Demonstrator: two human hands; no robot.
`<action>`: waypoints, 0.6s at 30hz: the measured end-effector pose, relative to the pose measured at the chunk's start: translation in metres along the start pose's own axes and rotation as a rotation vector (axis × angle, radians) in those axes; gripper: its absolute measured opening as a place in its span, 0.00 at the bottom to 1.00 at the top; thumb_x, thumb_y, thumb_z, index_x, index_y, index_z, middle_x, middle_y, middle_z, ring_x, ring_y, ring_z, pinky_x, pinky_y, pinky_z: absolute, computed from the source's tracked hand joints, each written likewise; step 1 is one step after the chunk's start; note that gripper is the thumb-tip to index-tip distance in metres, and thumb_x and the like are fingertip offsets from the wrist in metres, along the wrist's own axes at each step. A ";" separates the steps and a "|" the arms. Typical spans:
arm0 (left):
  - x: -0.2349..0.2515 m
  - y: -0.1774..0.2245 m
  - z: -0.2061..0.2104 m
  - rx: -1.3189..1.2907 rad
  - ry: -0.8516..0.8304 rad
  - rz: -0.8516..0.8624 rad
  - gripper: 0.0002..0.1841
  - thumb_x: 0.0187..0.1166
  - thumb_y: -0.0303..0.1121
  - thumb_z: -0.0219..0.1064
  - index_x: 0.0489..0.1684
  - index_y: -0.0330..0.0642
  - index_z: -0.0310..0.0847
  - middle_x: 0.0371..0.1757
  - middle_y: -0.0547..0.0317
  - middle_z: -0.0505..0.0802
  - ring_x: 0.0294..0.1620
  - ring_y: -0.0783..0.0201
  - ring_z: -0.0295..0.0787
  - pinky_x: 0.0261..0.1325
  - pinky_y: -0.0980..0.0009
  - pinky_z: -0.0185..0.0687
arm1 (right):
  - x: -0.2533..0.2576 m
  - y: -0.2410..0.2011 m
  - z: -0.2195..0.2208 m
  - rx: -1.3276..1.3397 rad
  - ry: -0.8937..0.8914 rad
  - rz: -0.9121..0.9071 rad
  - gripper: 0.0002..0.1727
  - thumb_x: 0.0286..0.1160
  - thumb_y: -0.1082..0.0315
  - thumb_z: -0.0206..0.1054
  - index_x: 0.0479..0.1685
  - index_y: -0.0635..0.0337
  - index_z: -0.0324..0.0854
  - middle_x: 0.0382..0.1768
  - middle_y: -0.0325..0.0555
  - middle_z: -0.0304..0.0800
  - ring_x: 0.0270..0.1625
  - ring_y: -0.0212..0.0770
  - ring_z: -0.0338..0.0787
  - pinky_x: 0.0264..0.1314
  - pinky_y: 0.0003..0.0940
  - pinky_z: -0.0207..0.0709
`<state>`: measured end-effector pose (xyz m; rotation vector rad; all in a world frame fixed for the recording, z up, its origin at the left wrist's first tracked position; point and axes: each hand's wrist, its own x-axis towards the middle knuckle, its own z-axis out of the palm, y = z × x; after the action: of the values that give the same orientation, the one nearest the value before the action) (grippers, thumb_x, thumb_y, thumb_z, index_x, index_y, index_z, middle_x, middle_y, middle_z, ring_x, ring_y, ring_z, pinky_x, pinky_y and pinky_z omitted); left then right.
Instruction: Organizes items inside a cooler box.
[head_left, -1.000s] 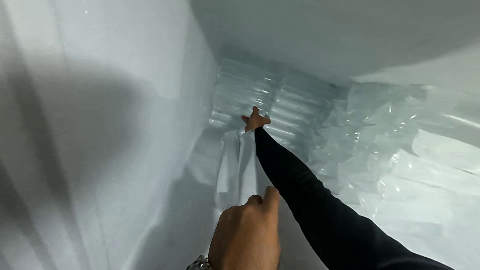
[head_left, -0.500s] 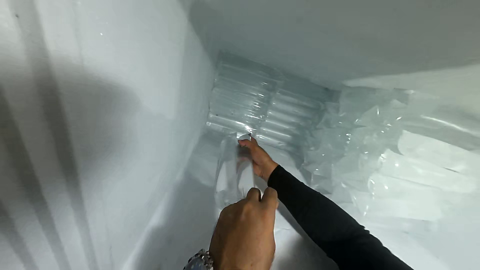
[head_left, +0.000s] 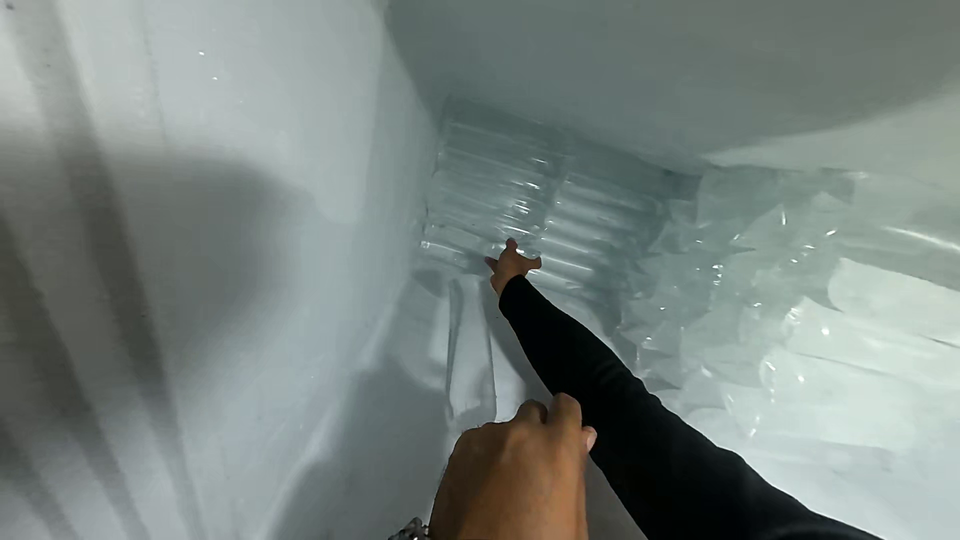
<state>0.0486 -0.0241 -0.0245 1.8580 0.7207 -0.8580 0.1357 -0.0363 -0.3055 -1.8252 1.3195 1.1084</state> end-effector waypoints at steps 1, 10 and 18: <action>0.000 0.000 0.001 -0.007 -0.003 0.010 0.18 0.90 0.48 0.56 0.47 0.46 0.88 0.30 0.55 0.89 0.24 0.56 0.88 0.20 0.60 0.80 | -0.003 0.005 -0.004 -0.058 -0.018 -0.037 0.41 0.94 0.60 0.54 0.96 0.52 0.28 0.81 0.70 0.65 0.71 0.59 0.81 0.67 0.52 0.78; 0.002 0.001 0.021 -0.135 -0.221 0.296 0.13 0.82 0.42 0.67 0.44 0.41 0.87 0.41 0.49 0.87 0.40 0.50 0.87 0.44 0.54 0.82 | 0.050 0.070 -0.089 -0.038 -1.021 0.123 0.33 0.88 0.37 0.50 0.85 0.42 0.61 0.59 0.51 0.87 0.56 0.49 0.91 0.56 0.47 0.88; -0.002 0.008 0.021 0.068 -0.043 0.409 0.15 0.82 0.46 0.65 0.56 0.50 0.87 0.68 0.53 0.87 0.85 0.45 0.69 0.88 0.33 0.49 | 0.121 0.090 -0.083 0.057 -0.410 -0.075 0.30 0.87 0.61 0.60 0.86 0.53 0.58 0.74 0.61 0.75 0.66 0.56 0.86 0.59 0.54 0.88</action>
<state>0.0478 -0.0464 -0.0257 1.9484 0.2702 -0.6585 0.0904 -0.1868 -0.3761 -1.4911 1.0224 1.3050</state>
